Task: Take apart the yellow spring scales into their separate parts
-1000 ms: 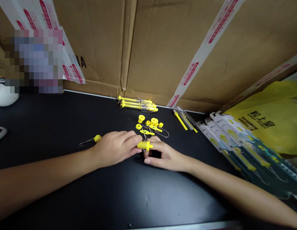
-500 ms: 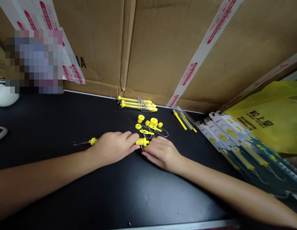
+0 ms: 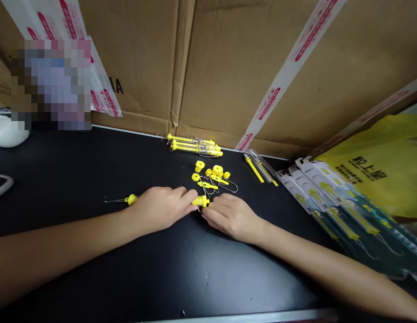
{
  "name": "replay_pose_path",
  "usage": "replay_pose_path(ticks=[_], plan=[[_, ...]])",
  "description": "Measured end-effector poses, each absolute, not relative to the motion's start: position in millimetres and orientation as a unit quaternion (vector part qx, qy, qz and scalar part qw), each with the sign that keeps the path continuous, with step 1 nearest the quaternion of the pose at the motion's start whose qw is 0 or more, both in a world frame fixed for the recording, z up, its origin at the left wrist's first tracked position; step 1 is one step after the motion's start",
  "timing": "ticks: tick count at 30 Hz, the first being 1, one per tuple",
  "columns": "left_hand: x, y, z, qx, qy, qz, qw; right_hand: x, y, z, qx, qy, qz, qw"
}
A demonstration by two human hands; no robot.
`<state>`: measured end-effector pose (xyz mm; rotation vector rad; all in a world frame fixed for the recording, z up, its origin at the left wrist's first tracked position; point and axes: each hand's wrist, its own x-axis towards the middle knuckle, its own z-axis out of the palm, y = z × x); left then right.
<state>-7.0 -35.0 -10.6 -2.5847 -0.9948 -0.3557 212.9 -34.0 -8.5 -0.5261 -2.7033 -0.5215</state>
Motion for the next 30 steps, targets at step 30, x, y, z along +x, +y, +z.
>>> replay_pose_path(ticks=[30], plan=[[-7.4, -31.5, -6.4, -0.942, -0.22, -0.219, 0.13, 217.7, -25.6, -9.8, -0.197, -0.928, 0.163, 0.27]])
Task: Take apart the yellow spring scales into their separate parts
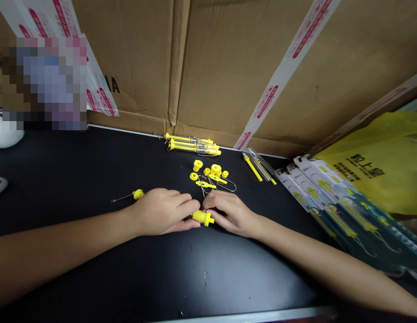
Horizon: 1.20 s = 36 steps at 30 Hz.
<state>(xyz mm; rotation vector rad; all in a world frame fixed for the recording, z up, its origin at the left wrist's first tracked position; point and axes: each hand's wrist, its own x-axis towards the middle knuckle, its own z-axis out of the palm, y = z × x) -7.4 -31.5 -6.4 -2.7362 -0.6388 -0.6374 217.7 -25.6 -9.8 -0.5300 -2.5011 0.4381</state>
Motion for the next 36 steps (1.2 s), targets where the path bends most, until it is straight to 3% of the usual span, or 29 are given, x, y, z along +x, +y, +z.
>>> replay_pose_path(ticks=[20, 36], plan=[[-10.2, -31.1, -6.3, -0.947, -0.198, -0.236, 0.09, 220.3, -30.4, -17.7, -0.17, -0.947, 0.055, 0.267], [-1.3, -42.6, -0.8, -0.952, -0.195, -0.215, 0.103, 214.7, -34.1, -13.2, -0.2, -0.953, 0.048, 0.223]])
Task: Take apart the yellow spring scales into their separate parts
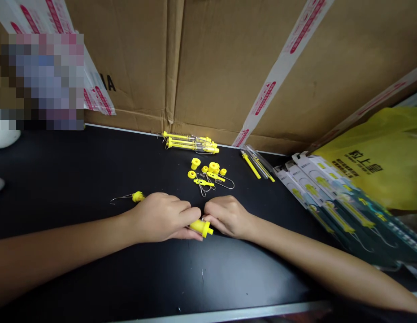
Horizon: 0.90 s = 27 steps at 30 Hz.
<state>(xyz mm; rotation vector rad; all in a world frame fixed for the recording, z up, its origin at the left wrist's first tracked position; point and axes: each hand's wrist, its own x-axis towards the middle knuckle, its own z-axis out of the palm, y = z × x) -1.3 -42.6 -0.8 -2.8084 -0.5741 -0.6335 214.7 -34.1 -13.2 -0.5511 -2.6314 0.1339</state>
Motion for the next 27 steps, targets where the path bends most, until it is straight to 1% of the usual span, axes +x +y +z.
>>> replay_pose_path(ticks=[5, 15, 27], plan=[[-1.9, -40.7, -2.5, -0.945, -0.202, -0.228, 0.114, 210.6, -36.2, -13.4, -0.23, -0.942, 0.035, 0.243], [-4.5, -36.7, -7.7, -0.928, -0.217, -0.251, 0.17, 208.4, -35.9, -13.2, -0.286, -0.919, 0.146, 0.23], [-4.7, -36.1, -8.4, -0.913, -0.236, -0.265, 0.204, 206.1, -37.8, -10.6, -0.349, -0.889, 0.196, 0.224]])
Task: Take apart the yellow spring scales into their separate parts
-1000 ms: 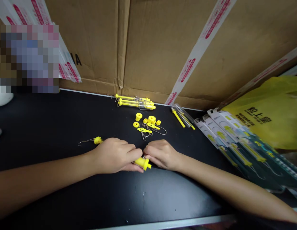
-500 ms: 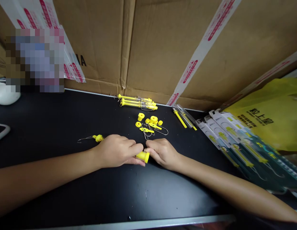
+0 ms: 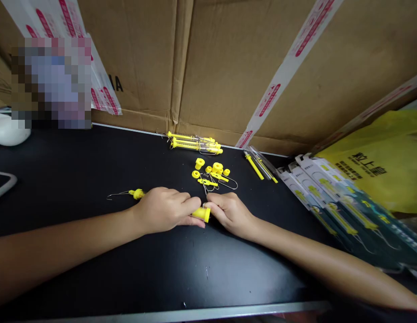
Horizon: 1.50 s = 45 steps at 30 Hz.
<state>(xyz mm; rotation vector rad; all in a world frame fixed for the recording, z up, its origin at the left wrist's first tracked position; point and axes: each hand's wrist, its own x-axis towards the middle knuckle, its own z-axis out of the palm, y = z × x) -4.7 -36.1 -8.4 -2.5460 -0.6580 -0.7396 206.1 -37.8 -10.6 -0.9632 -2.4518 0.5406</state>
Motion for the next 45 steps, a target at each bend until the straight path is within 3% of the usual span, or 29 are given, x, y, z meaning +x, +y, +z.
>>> replay_pose_path(ticks=[35, 40, 45], plan=[[-3.8, -30.7, -7.5, -0.918, -0.218, -0.266, 0.196, 209.8, -33.7, -10.9, -0.32, -0.888, 0.222, 0.245], [-3.0, -31.8, -6.8, -0.928, -0.209, -0.259, 0.167, 216.1, -30.0, -10.0, -0.286, -0.881, 0.277, 0.254], [-2.4, -32.2, -7.6, -0.926, -0.229, -0.248, 0.171, 218.9, -27.8, -8.8, -0.311, -0.802, 0.427, 0.277]])
